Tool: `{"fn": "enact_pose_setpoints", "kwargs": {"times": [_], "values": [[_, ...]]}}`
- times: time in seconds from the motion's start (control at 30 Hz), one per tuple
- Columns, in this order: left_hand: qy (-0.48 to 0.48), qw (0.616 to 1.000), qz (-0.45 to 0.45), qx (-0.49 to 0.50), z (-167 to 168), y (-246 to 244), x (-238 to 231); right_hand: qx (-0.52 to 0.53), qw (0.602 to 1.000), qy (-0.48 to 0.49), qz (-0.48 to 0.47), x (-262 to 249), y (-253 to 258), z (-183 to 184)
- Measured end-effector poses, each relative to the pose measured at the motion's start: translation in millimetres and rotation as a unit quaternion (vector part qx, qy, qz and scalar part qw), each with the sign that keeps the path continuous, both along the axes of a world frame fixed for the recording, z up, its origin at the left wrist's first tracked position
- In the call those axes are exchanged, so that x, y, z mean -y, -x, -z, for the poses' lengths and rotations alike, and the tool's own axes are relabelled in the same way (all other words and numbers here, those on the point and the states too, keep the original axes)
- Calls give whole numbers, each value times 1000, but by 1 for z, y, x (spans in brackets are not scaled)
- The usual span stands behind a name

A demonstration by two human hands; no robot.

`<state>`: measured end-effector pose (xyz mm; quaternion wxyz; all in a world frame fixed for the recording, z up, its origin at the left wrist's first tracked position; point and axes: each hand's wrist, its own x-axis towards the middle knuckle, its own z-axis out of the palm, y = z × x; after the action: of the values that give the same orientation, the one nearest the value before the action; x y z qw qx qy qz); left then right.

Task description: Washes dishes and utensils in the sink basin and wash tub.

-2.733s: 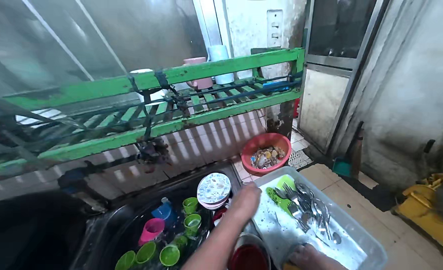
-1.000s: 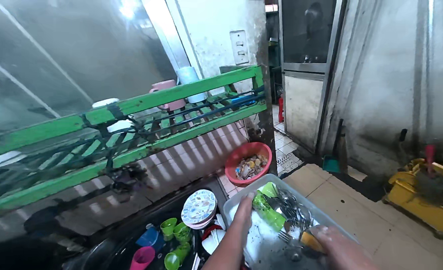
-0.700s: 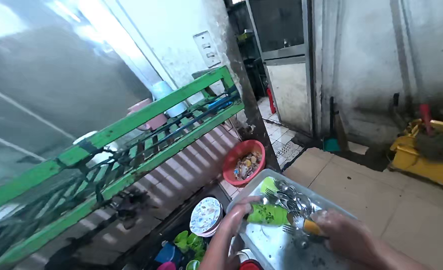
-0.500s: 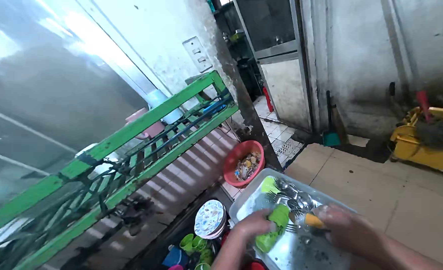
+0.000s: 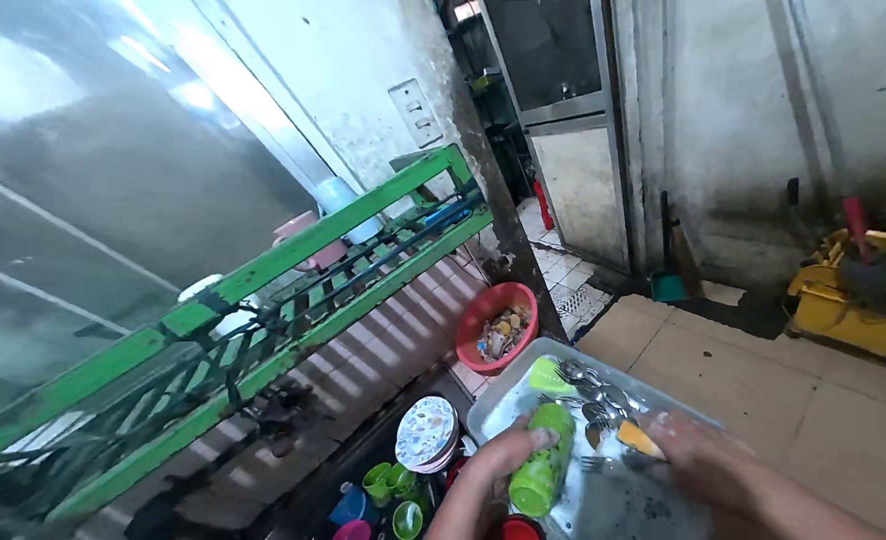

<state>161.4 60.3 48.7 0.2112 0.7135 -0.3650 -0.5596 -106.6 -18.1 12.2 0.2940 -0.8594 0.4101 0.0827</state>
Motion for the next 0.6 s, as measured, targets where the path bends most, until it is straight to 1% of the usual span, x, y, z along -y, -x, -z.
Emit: {"fn": "enact_pose_setpoints", "kwargs": {"times": [0.03,0.1,0.17,0.2,0.23,0.27,0.3,0.33,0.37,0.4,0.43,0.47,0.5,0.57,0.6], "values": [[25,999,-25,-28,-6,0,-8,6,1000,3,-5,2,0,4],[88,988,-81,-98,-10,2,-26,36,998,43,-19,1,0,7],[157,965,-131,-167,-4,6,-37,117,986,105,-50,-8,-2,4],[187,953,-150,-187,0,10,-40,168,978,106,-63,-15,-8,-2],[215,940,-169,-206,4,16,-41,214,973,64,-64,-25,-17,-10],[241,924,-189,-227,7,22,-41,264,963,-6,-54,-34,-29,-16],[267,908,-208,-249,10,28,-41,303,947,-101,-37,-40,-43,-18],[289,891,-224,-269,11,33,-40,344,920,-189,-13,-42,-57,-14],[308,876,-238,-285,12,37,-37,387,889,-247,11,-42,-70,-6],[322,866,-251,-289,14,39,-34,423,863,-274,39,-41,-82,2],[331,864,-266,-273,15,41,-31,440,853,-275,59,-40,-90,6],[330,866,-286,-242,15,42,-28,428,863,-258,70,-40,-94,5],[317,871,-312,-207,16,43,-25,384,894,-218,73,-42,-95,-1],[290,874,-355,-160,20,43,-19,262,958,-106,49,-47,-95,-6],[288,867,-375,-157,24,42,-16,215,975,-55,32,-48,-95,-2]]}}
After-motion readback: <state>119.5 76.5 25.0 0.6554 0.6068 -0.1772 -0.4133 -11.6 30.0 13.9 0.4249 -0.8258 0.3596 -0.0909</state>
